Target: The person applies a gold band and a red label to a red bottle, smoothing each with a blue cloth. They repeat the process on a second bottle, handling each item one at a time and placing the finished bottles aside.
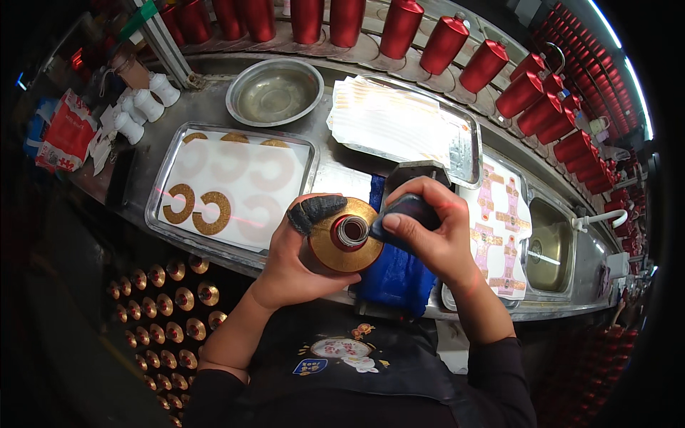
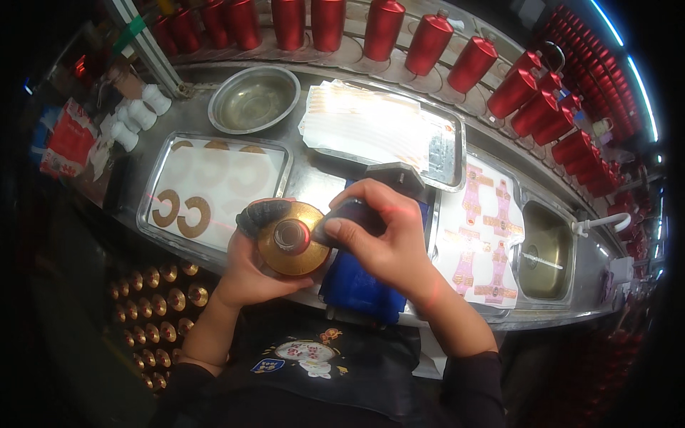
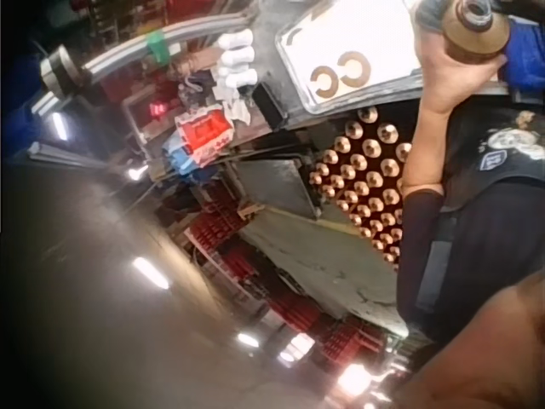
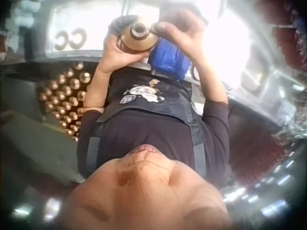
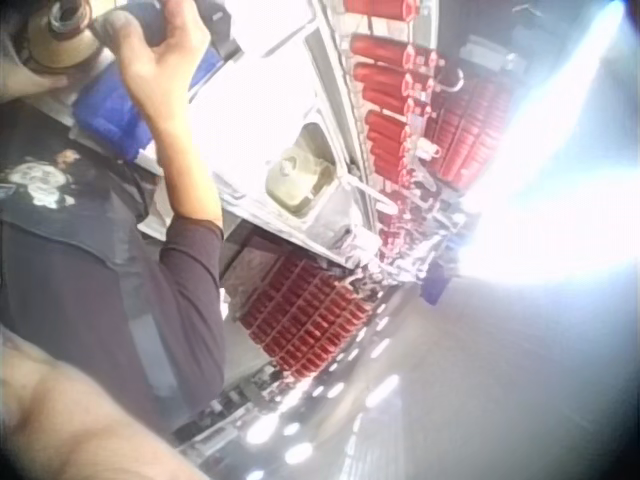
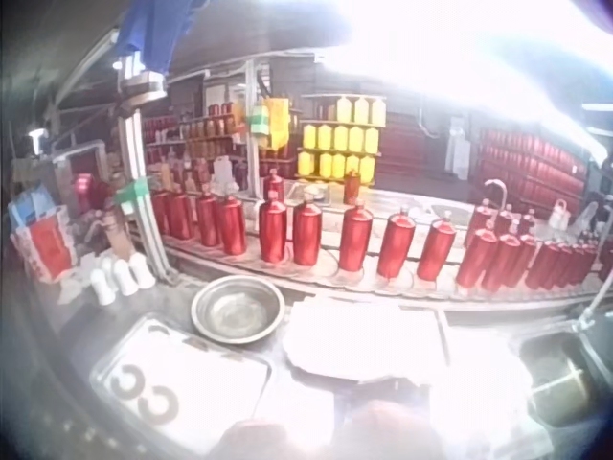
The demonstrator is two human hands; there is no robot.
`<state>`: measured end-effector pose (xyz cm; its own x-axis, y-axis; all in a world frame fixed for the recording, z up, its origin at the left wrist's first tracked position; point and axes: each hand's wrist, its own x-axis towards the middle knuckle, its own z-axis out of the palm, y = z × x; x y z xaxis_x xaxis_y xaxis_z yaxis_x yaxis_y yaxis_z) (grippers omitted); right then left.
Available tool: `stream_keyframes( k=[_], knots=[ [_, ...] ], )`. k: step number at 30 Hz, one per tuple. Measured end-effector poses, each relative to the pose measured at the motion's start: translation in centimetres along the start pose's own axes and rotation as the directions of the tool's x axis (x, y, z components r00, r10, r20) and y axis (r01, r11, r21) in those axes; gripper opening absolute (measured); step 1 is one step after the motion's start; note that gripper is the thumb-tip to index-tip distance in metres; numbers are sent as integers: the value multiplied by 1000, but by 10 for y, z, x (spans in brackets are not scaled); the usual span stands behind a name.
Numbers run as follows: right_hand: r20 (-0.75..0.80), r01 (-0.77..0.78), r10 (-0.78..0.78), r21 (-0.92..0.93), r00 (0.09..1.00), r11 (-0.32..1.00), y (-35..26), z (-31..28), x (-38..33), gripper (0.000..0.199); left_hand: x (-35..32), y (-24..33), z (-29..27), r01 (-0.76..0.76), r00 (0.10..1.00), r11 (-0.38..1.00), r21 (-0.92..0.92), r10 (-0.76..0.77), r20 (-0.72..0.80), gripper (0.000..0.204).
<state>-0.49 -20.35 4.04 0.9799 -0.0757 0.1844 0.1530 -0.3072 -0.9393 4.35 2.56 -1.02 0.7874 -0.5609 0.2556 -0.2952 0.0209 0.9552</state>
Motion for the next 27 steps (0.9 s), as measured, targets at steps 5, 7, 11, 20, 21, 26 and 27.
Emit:
stream_keyframes(
  k=[5, 7, 11, 20, 21, 26, 27],
  knots=[
    [65, -55, 51, 55, 997, 997, 5, 1, 41, 23, 16, 5, -19, 156, 977, 944, -290, -104, 186, 92],
    [124, -109, 100, 72, 987, 991, -4, 3, 55, 20, 19, 7, -21, 252, 951, 898, -360, -161, 263, 91],
    [278, -62, 17, 152, 960, 986, -24, 4, 79, 21, 22, 8, -22, 350, 924, 831, -432, -231, 303, 98],
    [446, -120, 63, 99, 893, 988, -16, 11, 99, 23, 19, 1, -22, 301, 935, 893, -334, -207, 290, 99],
    [324, -73, 79, -29, 943, 997, -14, 10, 95, 24, 18, 1, -22, 250, 942, 922, -295, -162, 294, 99],
    [259, 1, -27, 103, 965, 995, -11, 2, 72, 20, 10, -4, -13, 163, 969, 960, -228, -113, 219, 106],
    [137, 6, 2, -53, 991, 999, -10, 1, 70, 17, 9, -5, -10, 86, 985, 978, -190, -55, 164, 103]
  ],
)
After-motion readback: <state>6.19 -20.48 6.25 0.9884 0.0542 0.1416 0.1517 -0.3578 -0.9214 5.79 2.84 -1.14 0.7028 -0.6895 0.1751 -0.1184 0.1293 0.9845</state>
